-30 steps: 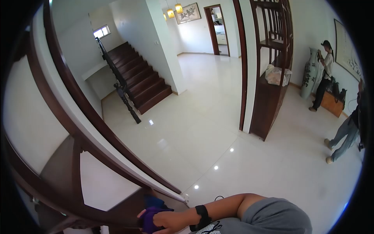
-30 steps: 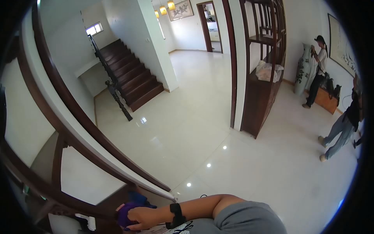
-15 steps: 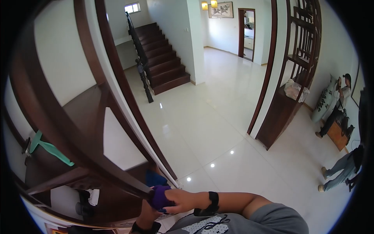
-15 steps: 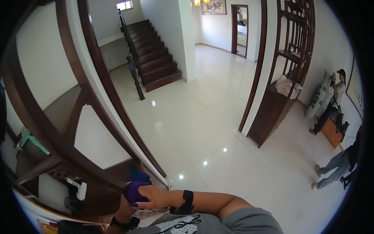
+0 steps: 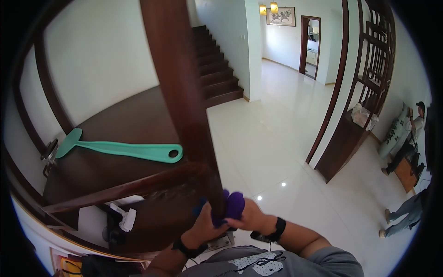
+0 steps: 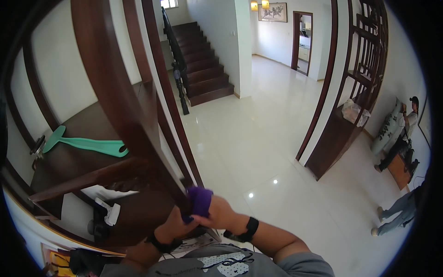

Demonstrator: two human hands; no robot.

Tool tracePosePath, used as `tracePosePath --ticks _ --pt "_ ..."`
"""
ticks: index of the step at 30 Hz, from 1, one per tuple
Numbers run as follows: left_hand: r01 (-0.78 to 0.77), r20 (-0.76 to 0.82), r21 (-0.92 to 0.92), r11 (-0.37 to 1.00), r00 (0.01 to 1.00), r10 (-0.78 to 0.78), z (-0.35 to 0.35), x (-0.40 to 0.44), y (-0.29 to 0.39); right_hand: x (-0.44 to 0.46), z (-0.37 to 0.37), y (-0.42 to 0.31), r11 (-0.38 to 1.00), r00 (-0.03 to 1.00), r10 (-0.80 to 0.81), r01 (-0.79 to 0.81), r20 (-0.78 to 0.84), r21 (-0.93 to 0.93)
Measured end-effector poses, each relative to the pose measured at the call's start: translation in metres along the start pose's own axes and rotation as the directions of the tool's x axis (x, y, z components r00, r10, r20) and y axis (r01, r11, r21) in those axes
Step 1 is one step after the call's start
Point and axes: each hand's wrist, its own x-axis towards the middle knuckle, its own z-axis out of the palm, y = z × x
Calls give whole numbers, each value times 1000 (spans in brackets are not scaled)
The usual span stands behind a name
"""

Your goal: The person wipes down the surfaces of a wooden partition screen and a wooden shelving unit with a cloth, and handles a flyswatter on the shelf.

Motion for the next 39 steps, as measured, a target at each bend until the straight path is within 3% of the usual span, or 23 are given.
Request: tracePosePath --ticks 1,3,4,5,7,9,12,14,16,17,19,23,25,26,27,29,31,35,39 --pt "-57 -35 87 995 998 60 -10 10 11 7 -5 2 995 996 -90 91 20 -41" --pt "-11 24 21 1000 1000 11 -31 25 28 30 -18 -13 983 981 -184 183 -68 -30" --pt "-109 -68 -76 991 992 103 -35 36 35 42 -27 -19 963 963 -262 257 -64 -83" --pt "-120 -60 -151 981 992 112 -41 41 41 52 -35 -25 935 939 -338 328 -57 -134" --pt "-161 -103 -265 951 985 138 -47 50 48 68 -43 -42 932 926 -356 342 -124 -122" --pt "-182 -103 -223 958 981 162 -53 59 51 85 -51 -63 919 899 -393 374 -193 -128" --pt "-184 -33 -305 935 983 183 -56 57 54 104 -59 -84 877 857 -459 395 -233 -273" --pt "-208 -67 -316 926 978 197 -54 59 55 116 -60 -91 822 799 -533 410 -279 -395" --pt "-110 -153 -495 862 988 38 -41 58 60 110 -49 -80 974 923 -214 227 -321 4" --pt "-68 -182 -579 813 982 -48 -37 57 60 105 -39 -71 975 934 -145 190 -327 112" --pt "1 -90 -456 890 995 -47 -38 46 48 94 -20 -54 937 942 -4 121 -336 329" --pt "28 -19 -348 937 999 -37 -28 27 23 77 -15 -36 975 981 52 -9 -187 224" --pt "42 -14 -346 937 999 -50 -14 8 1 65 -17 -38 973 988 132 -113 -85 200" --pt "48 -36 -291 955 997 -61 -6 -7 -14 62 -20 -46 939 966 257 -257 30 227" --pt "-24 -40 -263 964 999 14 5 -22 -39 51 -13 -33 980 981 192 -190 -18 62" --pt "-171 -46 -209 963 985 165 27 -51 -86 41 -7 -22 990 994 98 -103 -50 -97" --pt "-323 186 292 900 942 278 38 -72 -137 27 1 -9 975 988 153 -148 17 -168" --pt "-20 204 138 990 979 -9 38 -74 -103 -1 20 15 961 971 216 -193 100 -201" --pt "53 241 175 983 966 -95 37 -79 -99 -18 27 22 932 970 203 -150 133 -329"
